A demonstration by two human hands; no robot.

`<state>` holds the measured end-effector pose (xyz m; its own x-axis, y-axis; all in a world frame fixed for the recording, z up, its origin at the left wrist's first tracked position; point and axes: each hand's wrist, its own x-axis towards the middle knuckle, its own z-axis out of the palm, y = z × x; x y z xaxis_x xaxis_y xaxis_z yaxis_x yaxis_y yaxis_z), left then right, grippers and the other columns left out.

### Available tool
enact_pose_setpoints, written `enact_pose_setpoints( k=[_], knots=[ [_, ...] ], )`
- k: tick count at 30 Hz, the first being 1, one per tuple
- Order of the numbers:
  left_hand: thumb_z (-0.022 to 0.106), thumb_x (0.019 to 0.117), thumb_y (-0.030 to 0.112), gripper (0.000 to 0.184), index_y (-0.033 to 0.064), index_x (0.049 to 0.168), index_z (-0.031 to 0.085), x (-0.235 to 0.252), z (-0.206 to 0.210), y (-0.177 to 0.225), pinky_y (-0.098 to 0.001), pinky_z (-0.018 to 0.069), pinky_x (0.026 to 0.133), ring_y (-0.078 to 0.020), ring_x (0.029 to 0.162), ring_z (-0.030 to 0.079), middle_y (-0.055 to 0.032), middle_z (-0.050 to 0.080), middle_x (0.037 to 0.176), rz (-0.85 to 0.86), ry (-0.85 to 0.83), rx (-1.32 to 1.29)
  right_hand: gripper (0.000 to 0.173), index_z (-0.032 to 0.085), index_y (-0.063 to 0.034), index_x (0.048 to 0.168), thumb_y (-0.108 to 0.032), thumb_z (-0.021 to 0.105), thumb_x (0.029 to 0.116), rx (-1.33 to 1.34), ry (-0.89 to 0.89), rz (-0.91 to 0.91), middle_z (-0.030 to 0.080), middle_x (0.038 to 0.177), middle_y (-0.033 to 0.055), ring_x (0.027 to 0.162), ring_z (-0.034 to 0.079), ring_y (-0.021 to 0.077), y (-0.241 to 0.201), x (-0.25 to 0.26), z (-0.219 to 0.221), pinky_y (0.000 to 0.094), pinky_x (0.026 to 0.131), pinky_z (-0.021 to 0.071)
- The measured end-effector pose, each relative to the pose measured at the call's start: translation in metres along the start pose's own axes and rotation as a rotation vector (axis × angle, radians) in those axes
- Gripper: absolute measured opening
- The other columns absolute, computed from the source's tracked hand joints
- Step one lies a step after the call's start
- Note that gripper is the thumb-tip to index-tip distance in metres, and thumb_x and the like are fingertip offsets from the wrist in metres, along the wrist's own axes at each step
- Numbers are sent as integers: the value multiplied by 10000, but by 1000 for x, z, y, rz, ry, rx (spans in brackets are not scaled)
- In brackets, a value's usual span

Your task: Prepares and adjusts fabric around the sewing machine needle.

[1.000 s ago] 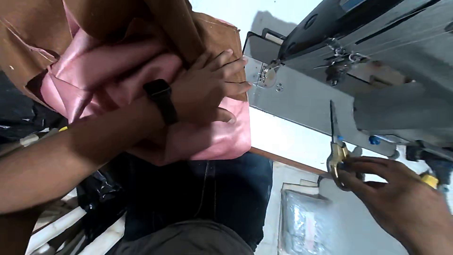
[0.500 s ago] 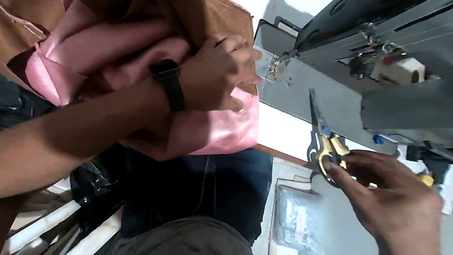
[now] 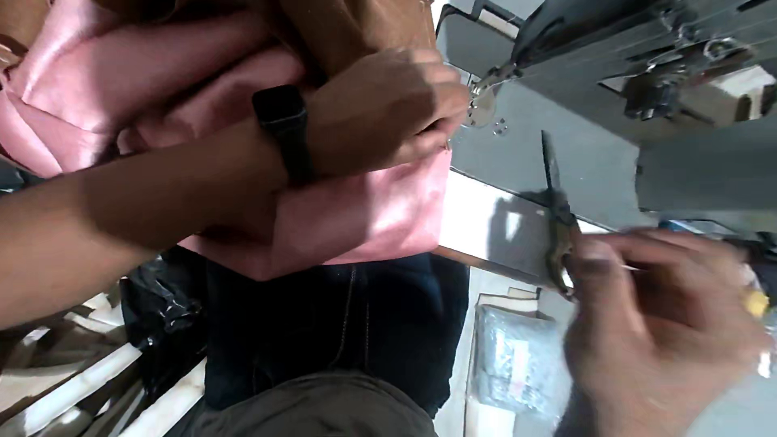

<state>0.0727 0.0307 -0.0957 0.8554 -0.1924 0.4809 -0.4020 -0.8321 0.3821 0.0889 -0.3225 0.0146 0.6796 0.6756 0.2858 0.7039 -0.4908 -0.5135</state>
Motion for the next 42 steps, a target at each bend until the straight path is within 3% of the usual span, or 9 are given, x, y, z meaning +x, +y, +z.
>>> enact_pose_setpoints(
  k=[2, 6, 12, 22, 28, 32, 34, 37, 42],
  knots=[
    [479, 1041, 288, 219, 204, 1016, 679, -11, -6, 3, -371, 523, 862, -160, 985, 629, 22, 650, 964, 73, 67, 9, 321, 697, -97, 1177, -360, 630, 1006, 81, -120, 34, 638, 1075, 44, 840, 631, 122, -31, 13, 30, 299, 644, 544],
    [496, 1060, 271, 240, 141, 1060, 697, -24, -75, 78, -375, 510, 894, -189, 1028, 635, -27, 674, 1026, -121, -117, 43, 167, 740, -177, 1025, -327, 673, 994, 196, -177, 84, 658, 877, -52, 662, 624, 55, -51, 43, 74, 242, 527, 543],
    [519, 1024, 308, 174, 227, 1018, 674, -2, -3, -5, -326, 537, 783, -105, 945, 619, 49, 624, 970, -49, 46, -88, 101, 730, -182, 950, -278, 702, 968, 213, -182, 88, 670, 849, -67, 675, 635, 46, -47, 46, 81, 241, 535, 542],
    [511, 1032, 286, 200, 201, 995, 688, 1, 2, -5, -300, 528, 781, -107, 925, 619, 37, 626, 945, 5, 99, -117, 87, 713, -138, 967, -224, 704, 957, 249, -69, 12, 655, 856, -31, 677, 631, 71, -53, 69, 93, 238, 524, 529],
    [476, 1058, 287, 261, 149, 1065, 698, -22, -68, 67, -366, 505, 916, -178, 1046, 621, -12, 658, 1018, -145, -83, -30, 47, 675, -123, 918, -168, 678, 930, 298, -50, -7, 618, 866, -17, 681, 606, 81, -42, 61, 86, 229, 522, 506],
    [460, 1056, 277, 259, 159, 1066, 690, -20, -62, 59, -360, 509, 892, -162, 1032, 621, -5, 650, 1023, -116, -81, -25, 107, 689, -129, 985, -227, 647, 970, 276, -89, 63, 633, 892, -25, 702, 614, 73, -39, 57, 80, 230, 547, 515],
    [494, 1028, 254, 223, 155, 988, 690, -11, -29, 23, -314, 526, 763, -145, 903, 624, -4, 630, 931, 23, 62, -61, 172, 704, -123, 1046, -280, 675, 982, 289, -83, 67, 648, 915, -16, 715, 627, 86, -45, 56, 81, 243, 552, 529],
    [467, 1062, 248, 209, 198, 1083, 670, 3, -30, 23, -348, 509, 923, -120, 1058, 605, 33, 630, 1060, -187, -166, -51, 238, 682, -121, 1113, -290, 736, 953, 245, -53, 24, 650, 981, -6, 722, 630, 86, -53, 61, 91, 240, 541, 529],
    [510, 1030, 275, 208, 179, 1003, 693, -10, -31, 25, -327, 529, 846, -130, 958, 621, 19, 634, 957, -48, 32, -97, 92, 726, -81, 1019, -153, 690, 973, 317, -26, -30, 683, 903, 5, 719, 650, 92, -46, 66, 84, 247, 577, 555]
  ],
)
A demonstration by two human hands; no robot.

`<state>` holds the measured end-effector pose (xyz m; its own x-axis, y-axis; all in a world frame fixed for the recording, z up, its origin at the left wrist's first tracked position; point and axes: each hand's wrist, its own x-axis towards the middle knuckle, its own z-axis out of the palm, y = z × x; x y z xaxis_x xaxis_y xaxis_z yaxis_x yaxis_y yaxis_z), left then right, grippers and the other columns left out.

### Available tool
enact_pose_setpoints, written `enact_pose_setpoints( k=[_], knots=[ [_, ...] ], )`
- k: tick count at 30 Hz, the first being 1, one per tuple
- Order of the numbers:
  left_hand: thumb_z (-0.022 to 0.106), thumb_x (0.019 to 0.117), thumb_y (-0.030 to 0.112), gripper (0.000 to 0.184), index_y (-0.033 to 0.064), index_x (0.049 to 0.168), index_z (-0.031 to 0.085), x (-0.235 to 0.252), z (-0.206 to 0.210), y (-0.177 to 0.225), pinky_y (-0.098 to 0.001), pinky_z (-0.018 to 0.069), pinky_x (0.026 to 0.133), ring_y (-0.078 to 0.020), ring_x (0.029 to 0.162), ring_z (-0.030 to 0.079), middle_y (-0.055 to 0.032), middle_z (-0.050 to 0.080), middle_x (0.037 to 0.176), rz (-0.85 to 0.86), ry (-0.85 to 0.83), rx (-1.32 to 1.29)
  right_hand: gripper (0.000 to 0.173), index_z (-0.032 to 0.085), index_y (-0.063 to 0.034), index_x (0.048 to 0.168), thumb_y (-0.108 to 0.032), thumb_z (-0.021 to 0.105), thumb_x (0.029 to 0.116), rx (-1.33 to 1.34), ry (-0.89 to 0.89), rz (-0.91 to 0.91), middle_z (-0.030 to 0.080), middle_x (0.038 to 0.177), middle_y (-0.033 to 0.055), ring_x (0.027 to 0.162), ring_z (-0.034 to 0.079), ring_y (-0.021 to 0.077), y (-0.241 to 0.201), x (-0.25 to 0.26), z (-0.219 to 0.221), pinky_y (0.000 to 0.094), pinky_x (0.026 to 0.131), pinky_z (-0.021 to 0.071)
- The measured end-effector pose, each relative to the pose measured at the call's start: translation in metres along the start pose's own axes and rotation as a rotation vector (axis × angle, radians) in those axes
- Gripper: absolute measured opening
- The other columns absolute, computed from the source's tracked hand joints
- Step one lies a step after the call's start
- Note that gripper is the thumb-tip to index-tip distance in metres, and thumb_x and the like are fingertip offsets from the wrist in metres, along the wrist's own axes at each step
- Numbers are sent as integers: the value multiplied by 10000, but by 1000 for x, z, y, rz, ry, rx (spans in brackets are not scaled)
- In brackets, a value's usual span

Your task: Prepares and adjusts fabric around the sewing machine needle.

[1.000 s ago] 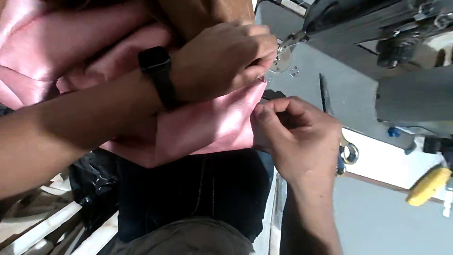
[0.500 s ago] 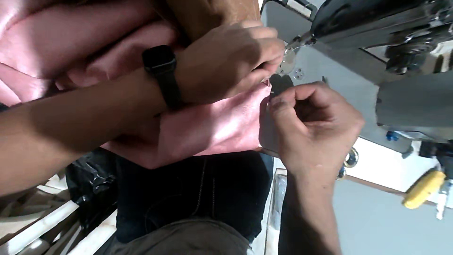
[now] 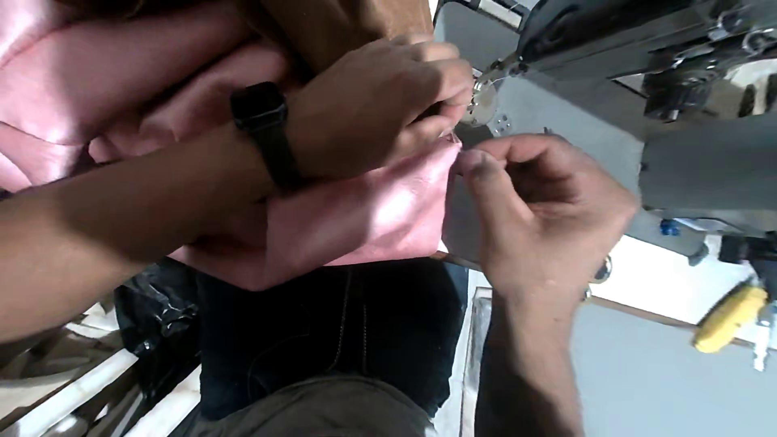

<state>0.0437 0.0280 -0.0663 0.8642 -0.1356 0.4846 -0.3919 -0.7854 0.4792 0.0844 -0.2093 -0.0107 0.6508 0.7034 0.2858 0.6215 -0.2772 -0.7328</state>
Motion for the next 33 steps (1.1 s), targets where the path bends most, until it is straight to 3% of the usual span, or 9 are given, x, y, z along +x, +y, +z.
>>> enact_pose_setpoints(
  k=[3, 8, 12, 14, 21, 24, 27, 31, 33],
  knots=[
    [482, 1056, 300, 246, 168, 1069, 689, -10, -30, 39, -376, 501, 925, -159, 1040, 612, 6, 644, 1020, -108, -123, 72, 96, 695, -94, 1023, -167, 647, 982, -40, 18, 30, 643, 870, -24, 671, 603, 66, 3, -13, -16, 216, 534, 503],
    [569, 979, 282, 136, 221, 962, 689, 15, 21, -24, -337, 519, 830, -108, 941, 608, 52, 622, 950, -35, -61, -49, 154, 665, -49, 1067, -171, 631, 978, -152, 59, 104, 670, 903, 0, 699, 626, 72, 28, -42, -70, 252, 589, 549],
    [594, 951, 294, 108, 230, 942, 680, 11, 21, -23, -352, 509, 840, -105, 934, 600, 54, 612, 950, -41, -62, -34, 416, 657, -119, 1204, -462, 646, 968, -502, -6, 290, 618, 1236, 109, 1126, 614, 226, 48, -55, -116, 438, 821, 544],
    [615, 936, 323, 110, 241, 947, 688, 7, 20, -21, -357, 521, 851, -101, 949, 605, 61, 620, 963, -37, -61, -26, 513, 661, -134, 1243, -549, 645, 941, -581, -90, 357, 558, 1341, 169, 1208, 590, 312, 59, -62, -130, 537, 864, 558],
    [581, 984, 300, 181, 180, 1012, 715, -13, -18, 25, -405, 510, 969, -173, 1121, 616, 6, 689, 1095, -32, -61, 21, 675, 599, -95, 1277, -566, 771, 825, -567, -197, 353, 542, 1312, 163, 1134, 636, 272, 58, -70, -156, 468, 843, 616],
    [594, 986, 311, 175, 188, 1015, 714, -14, -17, 26, -376, 507, 982, -157, 1135, 606, 20, 684, 1100, -57, -34, 19, 468, 715, -92, 1149, -491, 718, 904, -555, -312, 290, 606, 1297, 148, 1138, 648, 260, 59, -82, -170, 461, 904, 602],
    [629, 941, 350, 118, 257, 960, 698, -5, 17, -13, -344, 519, 904, -103, 1043, 599, 74, 645, 1027, -16, 30, 2, 380, 722, -107, 1202, -374, 717, 931, -576, -421, 275, 576, 1392, 138, 1219, 628, 248, 61, -89, -179, 437, 969, 595],
    [638, 917, 391, 147, 265, 940, 710, -10, 13, -3, -351, 497, 935, -120, 1089, 579, 66, 644, 1058, 7, 24, 42, 290, 739, -123, 981, -355, 799, 817, -725, -427, 261, 600, 1314, 121, 1044, 666, 296, 58, -84, -170, 538, 820, 591],
    [630, 950, 359, 179, 217, 976, 736, -15, -15, 26, -378, 489, 990, -169, 1156, 591, 24, 684, 1116, -31, -47, 63, 301, 717, -169, 939, -432, 774, 804, -736, -474, 280, 628, 1261, 62, 901, 691, 222, 56, -79, -174, 463, 692, 619]
  ],
)
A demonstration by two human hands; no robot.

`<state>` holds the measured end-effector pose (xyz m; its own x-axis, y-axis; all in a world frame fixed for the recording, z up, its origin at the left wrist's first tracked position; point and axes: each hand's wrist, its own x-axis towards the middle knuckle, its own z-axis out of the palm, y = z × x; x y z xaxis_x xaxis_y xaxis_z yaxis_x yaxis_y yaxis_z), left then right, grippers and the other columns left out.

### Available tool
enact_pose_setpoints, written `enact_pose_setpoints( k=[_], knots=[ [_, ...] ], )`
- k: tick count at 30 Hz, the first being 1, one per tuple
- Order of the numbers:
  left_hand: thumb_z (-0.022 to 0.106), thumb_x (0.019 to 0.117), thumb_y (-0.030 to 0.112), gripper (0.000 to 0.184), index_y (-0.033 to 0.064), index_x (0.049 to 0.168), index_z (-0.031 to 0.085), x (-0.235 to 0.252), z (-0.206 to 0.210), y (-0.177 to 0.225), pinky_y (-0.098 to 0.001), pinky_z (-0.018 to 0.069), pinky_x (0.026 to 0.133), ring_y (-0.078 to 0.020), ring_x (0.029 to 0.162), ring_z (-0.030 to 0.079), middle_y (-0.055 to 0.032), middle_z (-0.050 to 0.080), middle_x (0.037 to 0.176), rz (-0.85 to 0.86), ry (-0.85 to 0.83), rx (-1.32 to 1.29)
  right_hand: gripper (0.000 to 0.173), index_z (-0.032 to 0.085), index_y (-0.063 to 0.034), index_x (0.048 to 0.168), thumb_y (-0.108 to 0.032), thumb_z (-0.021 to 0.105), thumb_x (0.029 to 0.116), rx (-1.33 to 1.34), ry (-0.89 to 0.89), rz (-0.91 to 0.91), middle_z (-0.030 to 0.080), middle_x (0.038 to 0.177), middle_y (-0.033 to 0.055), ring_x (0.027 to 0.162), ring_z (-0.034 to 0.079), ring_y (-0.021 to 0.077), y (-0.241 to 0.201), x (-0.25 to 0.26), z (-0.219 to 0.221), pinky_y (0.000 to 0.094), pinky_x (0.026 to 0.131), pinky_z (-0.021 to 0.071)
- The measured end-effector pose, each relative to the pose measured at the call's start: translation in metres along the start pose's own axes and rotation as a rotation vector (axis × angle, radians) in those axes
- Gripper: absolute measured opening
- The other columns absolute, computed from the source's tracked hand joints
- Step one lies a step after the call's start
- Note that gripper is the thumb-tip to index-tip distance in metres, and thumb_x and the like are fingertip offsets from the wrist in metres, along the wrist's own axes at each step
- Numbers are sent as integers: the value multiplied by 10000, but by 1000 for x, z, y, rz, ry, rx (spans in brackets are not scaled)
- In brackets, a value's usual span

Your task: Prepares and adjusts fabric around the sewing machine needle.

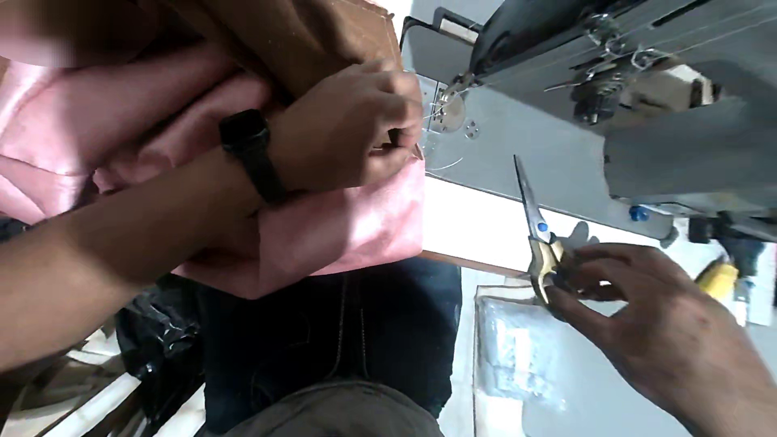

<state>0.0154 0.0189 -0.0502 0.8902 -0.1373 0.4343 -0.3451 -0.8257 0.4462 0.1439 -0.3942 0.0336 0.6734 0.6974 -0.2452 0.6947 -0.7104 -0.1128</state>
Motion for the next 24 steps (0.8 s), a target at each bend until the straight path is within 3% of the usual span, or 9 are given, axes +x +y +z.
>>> enact_pose_setpoints(
  k=[2, 5, 7, 10, 13, 18, 21, 24],
  knots=[
    [627, 955, 343, 184, 193, 957, 735, -1, -1, -1, -374, 496, 972, -174, 1121, 607, 13, 694, 1078, 29, 28, 2, 291, 723, -185, 977, -445, 733, 847, 74, -73, -15, 648, 1266, 35, 802, 685, 170, -1, -1, -11, 400, 605, 605],
    [635, 911, 350, 145, 229, 875, 706, 6, 32, -33, -322, 514, 874, -91, 986, 615, 71, 656, 953, 99, 135, -18, 271, 746, -134, 1020, -377, 719, 903, 224, -79, -129, 660, 1267, 68, 853, 690, 163, -2, -2, -18, 378, 669, 614],
    [635, 921, 357, 142, 238, 893, 707, 10, 32, -36, -312, 515, 882, -71, 984, 610, 86, 650, 957, 68, 91, -19, 234, 734, -132, 952, -354, 756, 880, 317, -3, -249, 663, 1202, 74, 937, 678, 171, -6, 0, -8, 372, 739, 612],
    [638, 921, 370, 150, 244, 899, 716, 9, 32, -37, -309, 514, 877, -62, 965, 608, 87, 644, 954, 36, 85, -25, 362, 690, -155, 900, -470, 832, 792, 322, 98, -359, 661, 1159, 67, 1052, 643, 198, -12, 1, 13, 391, 827, 567],
    [634, 918, 389, 157, 255, 900, 714, 8, 30, -40, -310, 523, 862, -63, 970, 609, 85, 640, 968, 25, 68, -14, 481, 649, -158, 909, -582, 809, 748, 243, 143, -412, 640, 1184, 80, 1066, 621, 232, -18, 9, 21, 427, 823, 544],
    [641, 924, 404, 167, 259, 907, 723, 10, 30, -37, -328, 518, 861, -71, 974, 612, 86, 652, 968, 8, 78, -36, 441, 652, -150, 896, -548, 803, 782, 218, 170, -456, 624, 1173, 58, 1042, 621, 203, -33, 32, 22, 399, 804, 557],
    [618, 963, 354, 152, 240, 967, 719, 12, 8, -22, -341, 504, 942, -79, 1064, 608, 78, 670, 1041, -120, -105, -11, 418, 653, -128, 900, -513, 788, 811, 214, 171, -489, 624, 1160, 68, 1060, 616, 212, -39, 42, 25, 407, 838, 551],
    [593, 976, 346, 162, 246, 919, 708, 8, 37, -52, -297, 524, 850, -77, 966, 608, 62, 630, 968, 68, 132, -64, 379, 651, -115, 897, -464, 787, 841, 222, 173, -491, 625, 1132, 82, 1024, 629, 222, -41, 45, 27, 412, 808, 567]
  ],
)
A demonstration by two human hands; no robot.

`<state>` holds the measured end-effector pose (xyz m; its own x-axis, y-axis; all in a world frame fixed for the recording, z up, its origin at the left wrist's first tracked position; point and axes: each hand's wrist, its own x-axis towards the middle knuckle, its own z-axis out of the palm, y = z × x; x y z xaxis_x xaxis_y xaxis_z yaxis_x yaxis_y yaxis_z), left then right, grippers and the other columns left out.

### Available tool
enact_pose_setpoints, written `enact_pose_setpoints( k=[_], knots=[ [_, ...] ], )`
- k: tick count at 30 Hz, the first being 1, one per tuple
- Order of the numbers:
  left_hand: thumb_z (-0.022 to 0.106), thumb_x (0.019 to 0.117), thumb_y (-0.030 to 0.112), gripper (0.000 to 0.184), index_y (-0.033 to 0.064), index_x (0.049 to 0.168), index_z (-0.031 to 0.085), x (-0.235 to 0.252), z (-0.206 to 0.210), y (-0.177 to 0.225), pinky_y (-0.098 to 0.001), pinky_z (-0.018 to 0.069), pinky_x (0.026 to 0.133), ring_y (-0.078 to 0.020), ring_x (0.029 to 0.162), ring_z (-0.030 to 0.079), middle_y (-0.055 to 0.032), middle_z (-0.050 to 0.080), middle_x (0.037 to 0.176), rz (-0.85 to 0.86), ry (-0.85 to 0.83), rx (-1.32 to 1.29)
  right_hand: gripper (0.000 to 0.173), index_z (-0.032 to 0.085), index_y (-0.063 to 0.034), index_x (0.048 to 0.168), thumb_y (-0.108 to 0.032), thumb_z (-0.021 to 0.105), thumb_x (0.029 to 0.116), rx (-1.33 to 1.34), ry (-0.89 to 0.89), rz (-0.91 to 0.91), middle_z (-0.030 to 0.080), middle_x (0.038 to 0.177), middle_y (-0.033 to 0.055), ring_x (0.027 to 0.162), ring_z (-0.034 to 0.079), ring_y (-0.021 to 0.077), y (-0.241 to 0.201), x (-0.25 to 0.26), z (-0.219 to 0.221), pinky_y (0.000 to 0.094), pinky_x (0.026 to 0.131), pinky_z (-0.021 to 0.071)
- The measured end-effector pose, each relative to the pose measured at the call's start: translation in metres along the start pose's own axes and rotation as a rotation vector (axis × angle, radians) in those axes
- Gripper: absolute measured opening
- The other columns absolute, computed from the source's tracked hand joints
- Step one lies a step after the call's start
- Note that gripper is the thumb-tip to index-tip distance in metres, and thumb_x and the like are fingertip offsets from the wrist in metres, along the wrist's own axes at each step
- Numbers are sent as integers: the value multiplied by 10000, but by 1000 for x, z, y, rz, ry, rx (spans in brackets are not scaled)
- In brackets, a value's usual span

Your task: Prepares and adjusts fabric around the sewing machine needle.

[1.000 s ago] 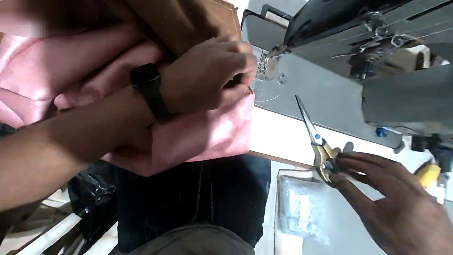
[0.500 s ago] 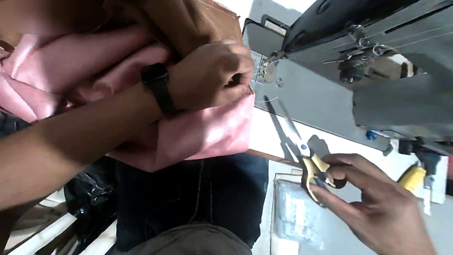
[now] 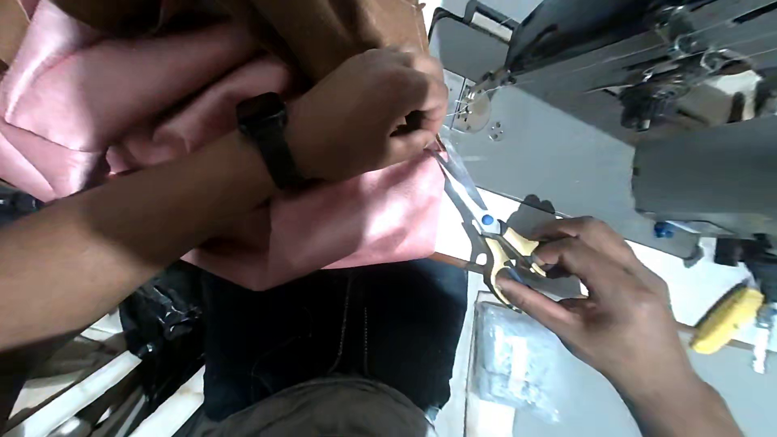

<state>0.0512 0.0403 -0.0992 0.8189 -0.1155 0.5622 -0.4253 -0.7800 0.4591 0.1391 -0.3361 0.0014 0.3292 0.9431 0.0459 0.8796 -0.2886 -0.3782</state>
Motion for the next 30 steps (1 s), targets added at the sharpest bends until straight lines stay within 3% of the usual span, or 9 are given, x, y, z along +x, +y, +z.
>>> enact_pose_setpoints(
  k=[5, 10, 13, 15, 19, 23, 25, 27, 30],
  knots=[
    [583, 1002, 307, 203, 181, 996, 741, 2, -56, 70, -344, 504, 958, -120, 1086, 628, 23, 707, 1064, -173, -193, 78, 339, 644, -113, 883, -432, 759, 883, 5, 23, -7, 622, 1098, 75, 965, 631, 195, 0, -4, 3, 371, 762, 567],
    [612, 962, 429, 186, 285, 928, 725, -5, 0, -3, -310, 507, 904, -61, 991, 602, 91, 641, 976, -8, -33, 12, 324, 668, -119, 909, -426, 764, 876, 26, 7, 26, 627, 1149, 74, 1029, 632, 206, 2, -13, 2, 392, 811, 571],
    [630, 980, 389, 158, 265, 999, 725, 3, -26, 22, -327, 485, 994, -67, 1095, 591, 88, 657, 1077, -241, -298, 58, 349, 669, -127, 920, -456, 767, 855, 13, -2, 23, 622, 1178, 64, 1066, 620, 201, 0, -11, 3, 392, 840, 563],
    [634, 949, 407, 166, 267, 923, 720, -5, -8, 5, -301, 504, 902, -63, 998, 596, 86, 639, 987, -104, -110, 32, 362, 667, -115, 921, -455, 773, 852, -9, -4, 9, 621, 1182, 76, 1072, 620, 214, -1, -9, 2, 401, 846, 564],
    [593, 968, 421, 181, 294, 928, 716, -8, -2, -7, -283, 499, 891, -47, 999, 587, 102, 623, 991, 25, -48, 26, 357, 664, -108, 893, -446, 775, 858, -28, 14, -17, 627, 1150, 84, 1051, 627, 219, 1, -4, 4, 406, 836, 563],
    [590, 1004, 331, 215, 186, 973, 745, 0, -51, 63, -335, 496, 952, -129, 1078, 620, 16, 690, 1050, -124, -191, 87, 349, 648, -103, 877, -437, 748, 891, -17, 21, -31, 628, 1114, 84, 990, 638, 206, 2, -4, 4, 383, 793, 571],
    [597, 1002, 318, 209, 176, 981, 750, 2, -57, 73, -338, 495, 954, -132, 1083, 620, 12, 694, 1058, -161, -210, 84, 335, 649, -112, 874, -430, 754, 885, 10, 27, -7, 628, 1115, 76, 965, 639, 189, 3, -9, 3, 359, 757, 571],
    [590, 1010, 351, 212, 208, 992, 746, 0, -49, 63, -337, 493, 969, -115, 1099, 619, 40, 697, 1073, -113, -206, 77, 325, 656, -127, 879, -432, 769, 869, 47, 30, 21, 630, 1122, 60, 960, 641, 172, 4, -15, 4, 346, 740, 577],
    [577, 978, 425, 188, 298, 944, 711, -12, 5, -5, -311, 497, 928, -78, 1041, 593, 92, 634, 1017, 71, -23, 16, 330, 665, -144, 899, -444, 789, 840, 68, 31, 39, 630, 1150, 42, 991, 638, 160, 4, -17, 6, 342, 757, 578]
  ],
)
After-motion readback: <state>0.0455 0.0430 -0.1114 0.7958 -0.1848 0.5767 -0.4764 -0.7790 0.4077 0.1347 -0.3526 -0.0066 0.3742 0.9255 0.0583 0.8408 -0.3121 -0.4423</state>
